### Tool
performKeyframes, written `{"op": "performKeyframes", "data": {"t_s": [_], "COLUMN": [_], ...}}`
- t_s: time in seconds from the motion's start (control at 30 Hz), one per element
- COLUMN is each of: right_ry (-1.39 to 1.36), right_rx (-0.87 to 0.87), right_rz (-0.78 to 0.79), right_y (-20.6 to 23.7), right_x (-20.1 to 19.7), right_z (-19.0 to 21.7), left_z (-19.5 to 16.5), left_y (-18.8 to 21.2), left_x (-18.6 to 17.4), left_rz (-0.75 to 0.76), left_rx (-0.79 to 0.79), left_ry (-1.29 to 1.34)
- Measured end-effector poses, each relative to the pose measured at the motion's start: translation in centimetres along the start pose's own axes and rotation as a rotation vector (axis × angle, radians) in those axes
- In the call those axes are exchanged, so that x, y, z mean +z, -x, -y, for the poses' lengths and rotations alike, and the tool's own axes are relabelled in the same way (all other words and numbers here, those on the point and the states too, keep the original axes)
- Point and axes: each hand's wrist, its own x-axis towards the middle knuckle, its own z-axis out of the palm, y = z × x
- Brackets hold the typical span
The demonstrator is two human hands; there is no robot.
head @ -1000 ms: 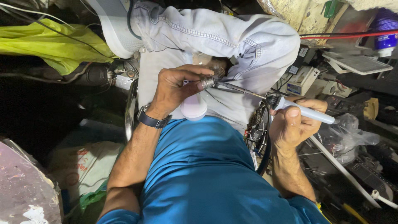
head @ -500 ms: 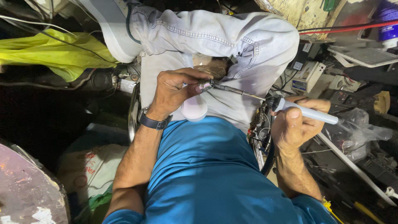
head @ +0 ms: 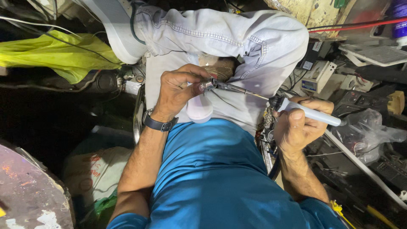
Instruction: The person disassembles a light bulb base, solders wires to the metal base, and reassembles the bulb. They use a soldering iron, pliers, and a screwdriver to manipulate the components and secure the connections.
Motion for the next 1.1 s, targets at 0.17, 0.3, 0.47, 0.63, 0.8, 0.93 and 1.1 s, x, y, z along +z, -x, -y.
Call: {"op": "performKeyframes", "data": {"t_s": [0.17,0.3,0.47,0.63,0.8,0.93,1.1], "right_ry": [0.005,0.001,0.000,-0.026,-0.150,-0.163,0.311], "right_rx": [0.003,-0.004,0.005,0.027,0.029,-0.102,-0.196], "right_rz": [-0.003,0.012,0.024,0.041,0.009,0.044,0.447], "right_y": [0.0,-0.1,-0.3,-0.2,-0.5,-1.4,-1.4], "right_x": [0.0,0.1,0.1,-0.5,-0.4,1.7,6.1], "right_z": [0.0,0.1,0.0,-0.1,-0.6,-2.2,-3.5], "left_z": [0.1,0.0,-0.1,-0.1,-0.2,0.1,0.3], "left_y": [0.1,0.1,0.1,0.1,0.1,0.1,0.6], "left_x": [-0.1,-0.1,-0.3,-0.2,-0.3,-0.3,-0.2], "left_rz": [0.004,0.005,0.019,0.016,0.007,0.026,0.064], "left_rx": [0.002,0.002,0.006,-0.002,-0.054,-0.049,-0.037], "left_ry": [0.037,0.035,0.032,0.032,0.028,0.083,0.090]}}
